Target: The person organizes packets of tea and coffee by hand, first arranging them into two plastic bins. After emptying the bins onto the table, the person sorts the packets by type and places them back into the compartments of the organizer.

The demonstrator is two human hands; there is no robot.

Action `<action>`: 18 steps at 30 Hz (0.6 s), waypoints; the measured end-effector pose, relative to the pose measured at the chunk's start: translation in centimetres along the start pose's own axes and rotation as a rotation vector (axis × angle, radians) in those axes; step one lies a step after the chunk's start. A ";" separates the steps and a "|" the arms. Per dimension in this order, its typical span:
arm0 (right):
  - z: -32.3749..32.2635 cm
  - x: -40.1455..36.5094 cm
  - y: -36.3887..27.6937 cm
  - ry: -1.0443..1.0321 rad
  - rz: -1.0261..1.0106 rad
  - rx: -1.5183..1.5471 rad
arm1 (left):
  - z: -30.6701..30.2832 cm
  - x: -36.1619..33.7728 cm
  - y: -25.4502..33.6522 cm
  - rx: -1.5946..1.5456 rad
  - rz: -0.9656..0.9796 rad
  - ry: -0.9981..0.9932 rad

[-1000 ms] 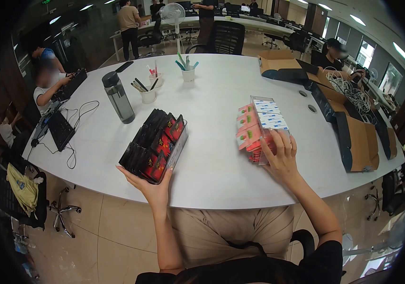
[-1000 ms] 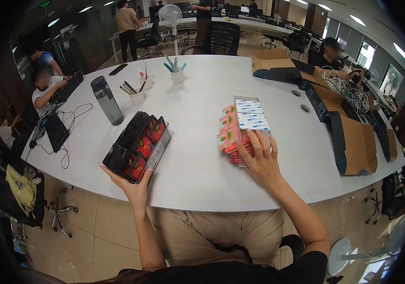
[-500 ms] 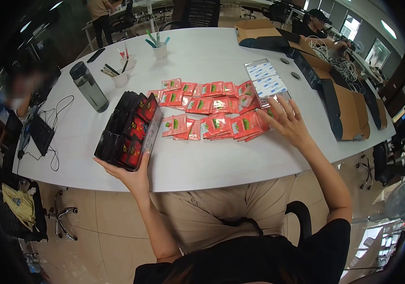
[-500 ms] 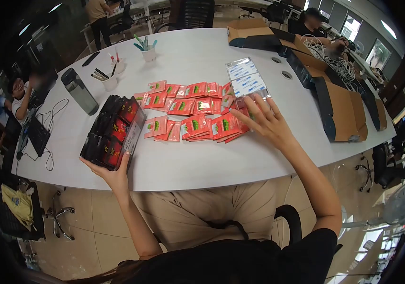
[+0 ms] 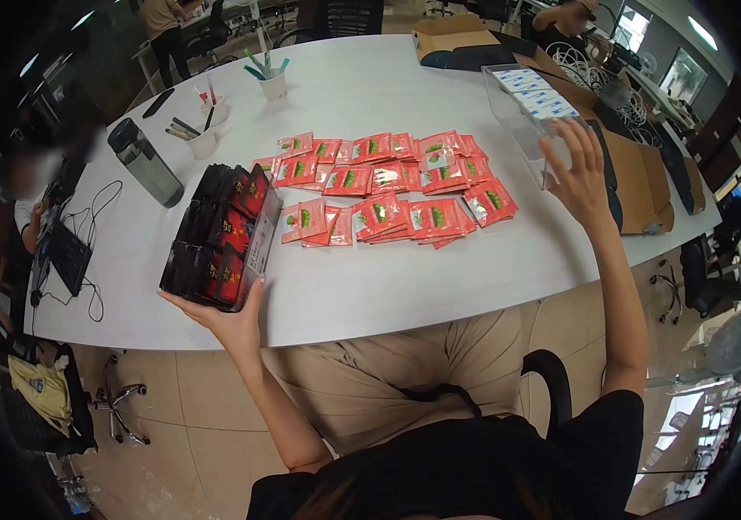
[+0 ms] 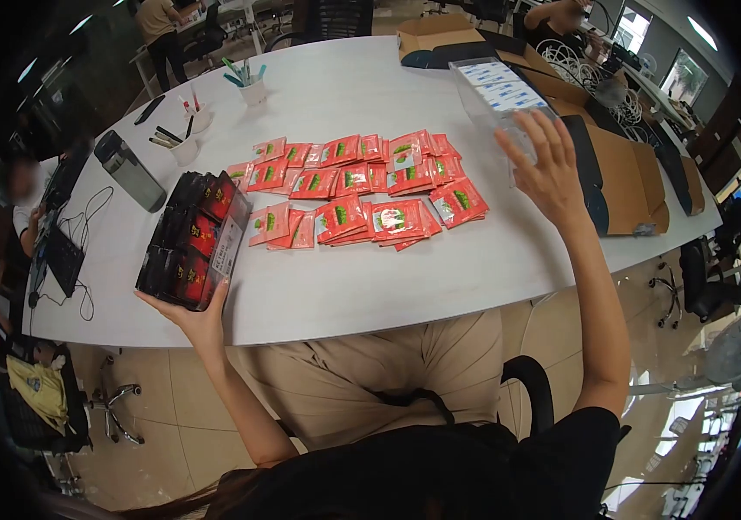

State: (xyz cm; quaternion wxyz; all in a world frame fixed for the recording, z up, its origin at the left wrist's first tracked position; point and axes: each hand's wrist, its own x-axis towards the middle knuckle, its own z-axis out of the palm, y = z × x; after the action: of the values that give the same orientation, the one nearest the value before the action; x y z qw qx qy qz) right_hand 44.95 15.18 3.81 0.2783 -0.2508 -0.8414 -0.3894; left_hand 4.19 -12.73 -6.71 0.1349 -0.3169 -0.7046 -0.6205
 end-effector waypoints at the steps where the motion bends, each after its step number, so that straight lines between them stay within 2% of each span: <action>1: -0.3 -0.5 -0.1 0.030 0.113 0.087 | -0.5 0.2 -0.6 -0.031 0.000 -0.036; 3: -0.8 -2.1 -0.4 0.071 0.330 0.216 | -0.8 0.3 -0.7 -0.033 0.014 -0.073; 6: -1.6 -5.0 -3.3 0.251 0.698 0.353 | -1.1 0.3 -0.1 0.036 0.023 -0.060; 8: -1.9 -7.1 -4.0 0.286 0.838 0.410 | -1.1 0.3 0.1 0.055 0.000 -0.034; 14: -0.7 -11.0 -5.2 0.367 1.137 0.444 | -1.4 0.2 0.8 -0.031 0.125 0.076; 15: -0.5 -11.0 -5.3 0.362 1.180 0.488 | -1.3 0.3 1.3 0.012 0.216 0.113; 18: -0.5 -11.0 -5.8 0.346 1.235 0.588 | -1.2 0.4 2.8 0.108 0.308 0.091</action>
State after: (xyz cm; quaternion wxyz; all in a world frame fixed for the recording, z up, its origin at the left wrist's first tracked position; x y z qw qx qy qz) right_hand 49.26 9.20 -6.21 0.6343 -0.5313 -0.5594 0.0490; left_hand 5.36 -13.66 -4.04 0.2771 -0.3849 -0.6730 -0.5676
